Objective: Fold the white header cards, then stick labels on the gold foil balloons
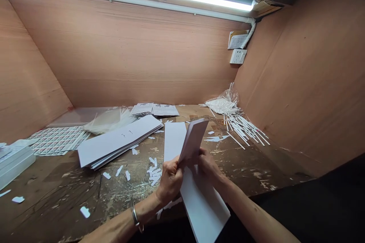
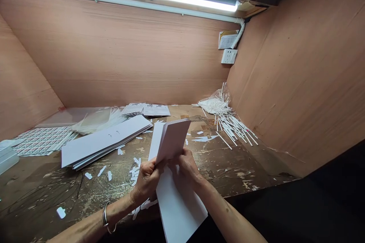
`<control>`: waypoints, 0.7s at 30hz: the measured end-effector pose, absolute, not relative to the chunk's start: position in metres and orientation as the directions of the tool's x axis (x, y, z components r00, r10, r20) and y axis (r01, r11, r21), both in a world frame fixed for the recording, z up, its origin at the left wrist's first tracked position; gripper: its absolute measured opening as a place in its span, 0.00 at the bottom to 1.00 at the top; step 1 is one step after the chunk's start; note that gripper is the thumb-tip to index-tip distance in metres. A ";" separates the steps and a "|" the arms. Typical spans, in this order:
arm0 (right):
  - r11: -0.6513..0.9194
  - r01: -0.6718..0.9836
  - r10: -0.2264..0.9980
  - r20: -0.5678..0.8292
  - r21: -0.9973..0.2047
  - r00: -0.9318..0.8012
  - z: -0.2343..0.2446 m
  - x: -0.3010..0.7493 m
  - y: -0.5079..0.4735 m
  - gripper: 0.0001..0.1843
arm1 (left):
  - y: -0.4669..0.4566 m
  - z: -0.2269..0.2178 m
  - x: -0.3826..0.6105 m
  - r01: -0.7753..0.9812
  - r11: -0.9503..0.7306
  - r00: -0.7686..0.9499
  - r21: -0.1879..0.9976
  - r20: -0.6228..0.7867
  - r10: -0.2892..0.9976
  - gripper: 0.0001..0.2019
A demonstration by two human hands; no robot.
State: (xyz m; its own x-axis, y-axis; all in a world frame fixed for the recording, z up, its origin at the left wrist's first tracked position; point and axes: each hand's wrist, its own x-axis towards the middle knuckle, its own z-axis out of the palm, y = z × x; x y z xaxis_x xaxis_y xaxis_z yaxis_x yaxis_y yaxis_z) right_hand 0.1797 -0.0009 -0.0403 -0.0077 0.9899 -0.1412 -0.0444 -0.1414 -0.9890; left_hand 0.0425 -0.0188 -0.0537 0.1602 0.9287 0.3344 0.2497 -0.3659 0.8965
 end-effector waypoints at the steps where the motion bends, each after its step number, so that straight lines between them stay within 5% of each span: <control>1: -0.150 -0.042 0.988 -0.151 -0.988 0.015 -0.041 0.179 -0.001 0.05 | -0.021 -0.053 0.043 0.267 -0.401 0.199 0.877 0.357 0.913 0.09; 7: -0.174 -0.074 0.984 -0.176 -0.982 0.012 -0.045 0.179 -0.001 0.04 | -0.025 -0.049 0.048 0.176 -0.406 0.284 0.897 0.348 0.893 0.13; 12: -0.156 -0.187 0.987 -0.145 -0.970 -0.072 -0.044 0.184 -0.002 0.20 | -0.008 -0.040 0.043 -0.085 -0.163 0.090 0.983 0.170 0.981 0.12; 21: -0.243 -0.137 0.965 -0.226 -0.960 -0.130 -0.037 0.180 -0.006 0.13 | -0.004 -0.035 0.040 -0.057 -0.180 0.075 0.982 0.184 0.980 0.13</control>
State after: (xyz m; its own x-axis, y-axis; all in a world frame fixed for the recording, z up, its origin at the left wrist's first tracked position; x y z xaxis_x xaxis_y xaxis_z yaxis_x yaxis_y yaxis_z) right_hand 0.1796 -0.0055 -0.0366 -0.1304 0.9653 -0.2261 -0.1374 -0.2434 -0.9601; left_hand 0.0402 -0.0037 -0.0352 0.0748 0.9801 0.1837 -0.0575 -0.1796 0.9820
